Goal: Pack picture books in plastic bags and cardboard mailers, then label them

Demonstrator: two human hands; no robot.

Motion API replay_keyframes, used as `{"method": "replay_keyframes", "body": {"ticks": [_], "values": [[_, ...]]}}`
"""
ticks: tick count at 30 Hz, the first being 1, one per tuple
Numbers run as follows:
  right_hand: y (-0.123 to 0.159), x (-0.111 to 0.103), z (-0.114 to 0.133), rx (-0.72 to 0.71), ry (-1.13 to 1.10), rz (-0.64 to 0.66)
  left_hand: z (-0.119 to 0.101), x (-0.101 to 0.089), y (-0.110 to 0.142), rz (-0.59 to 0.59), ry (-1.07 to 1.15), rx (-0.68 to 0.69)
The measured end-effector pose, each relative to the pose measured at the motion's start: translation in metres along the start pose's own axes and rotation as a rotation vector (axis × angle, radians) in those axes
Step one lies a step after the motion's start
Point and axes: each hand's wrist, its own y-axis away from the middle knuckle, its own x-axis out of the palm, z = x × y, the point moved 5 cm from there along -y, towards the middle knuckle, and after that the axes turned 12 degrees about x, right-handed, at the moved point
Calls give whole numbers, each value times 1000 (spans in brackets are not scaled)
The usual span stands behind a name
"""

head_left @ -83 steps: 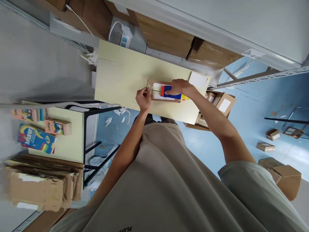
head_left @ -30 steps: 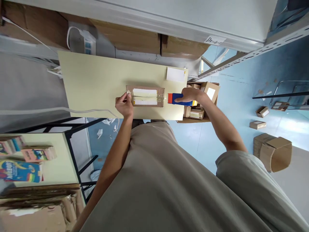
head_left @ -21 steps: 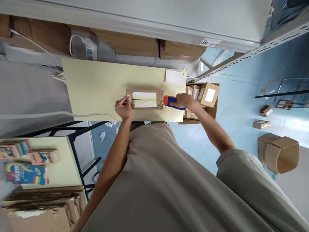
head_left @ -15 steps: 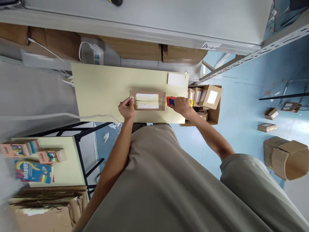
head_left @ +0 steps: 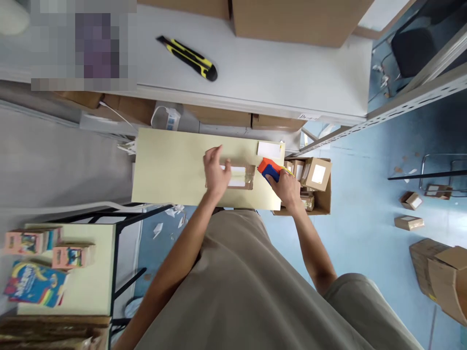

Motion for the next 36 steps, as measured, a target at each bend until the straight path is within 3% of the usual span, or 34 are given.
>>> {"method": "replay_keyframes", "body": {"ticks": [3, 5, 7, 9, 14, 19, 22, 25, 28, 30, 33, 36], "values": [[14, -50, 9, -57, -62, -177, -82, 12, -28, -44, 92, 303], [24, -87, 21, -137, -71, -318, -123, 16, -44, -80, 143, 439], [31, -123, 36, -205, -53, -454, -149, 19, -60, -116, 185, 517], [31, -155, 55, -241, -19, -555, -161, 21, -80, -147, 224, 545], [-1, -211, 106, -297, 35, -647, -167, 26, -124, -187, 291, 538], [-46, -224, 138, -297, 38, -660, -165, 18, -124, -156, 286, 554], [-62, -220, 150, -299, 61, -676, -146, 10, -111, -133, 269, 509], [-68, -217, 149, -301, 29, -758, -100, -1, -93, -109, 255, 402], [-70, -196, 125, -303, -146, -901, -26, -14, -55, -77, 213, 171], [-69, -154, 98, -353, -342, -962, 30, -23, -15, -56, 167, -49], [-59, -47, 62, -425, -612, -828, 94, -36, 48, -45, 126, -349], [-38, 74, 47, -298, -718, -547, 119, -35, 88, 30, 196, -479]]}}
